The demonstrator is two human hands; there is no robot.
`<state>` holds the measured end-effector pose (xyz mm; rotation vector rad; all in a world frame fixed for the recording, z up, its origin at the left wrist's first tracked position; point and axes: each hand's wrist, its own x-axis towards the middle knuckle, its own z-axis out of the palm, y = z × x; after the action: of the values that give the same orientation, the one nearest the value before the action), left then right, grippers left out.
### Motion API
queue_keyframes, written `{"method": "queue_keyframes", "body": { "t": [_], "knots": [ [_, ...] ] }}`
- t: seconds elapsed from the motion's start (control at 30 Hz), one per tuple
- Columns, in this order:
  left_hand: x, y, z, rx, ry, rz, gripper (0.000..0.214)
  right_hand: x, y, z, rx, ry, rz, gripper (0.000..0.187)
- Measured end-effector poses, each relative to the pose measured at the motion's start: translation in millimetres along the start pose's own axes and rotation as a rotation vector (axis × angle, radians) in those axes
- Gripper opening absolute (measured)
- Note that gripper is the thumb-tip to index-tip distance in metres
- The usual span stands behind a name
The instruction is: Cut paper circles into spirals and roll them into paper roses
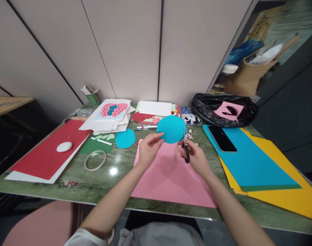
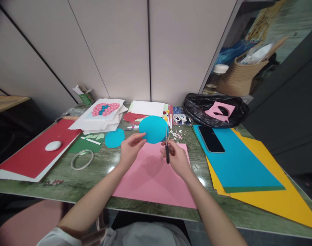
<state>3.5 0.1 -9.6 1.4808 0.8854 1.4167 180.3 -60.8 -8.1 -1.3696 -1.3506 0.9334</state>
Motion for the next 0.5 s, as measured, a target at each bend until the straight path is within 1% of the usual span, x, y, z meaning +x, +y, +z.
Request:
{"method": "queue_keyframes", "body": {
  "t": [0.2, 0.5],
  "knots": [
    [0.1, 0.7, 0.9, -0.014, 0.021, -0.009, 0.021, 0.1, 2.5, -0.5, -0.014, 0.0, -0.006, 0.031],
    [0.5, -2.0, 0.8, -0.059, 0.016, -0.018, 0.032, 1.3, 5.5, 0.8, -0.009, -0.017, 0.0, 0.029]
  ]
}}
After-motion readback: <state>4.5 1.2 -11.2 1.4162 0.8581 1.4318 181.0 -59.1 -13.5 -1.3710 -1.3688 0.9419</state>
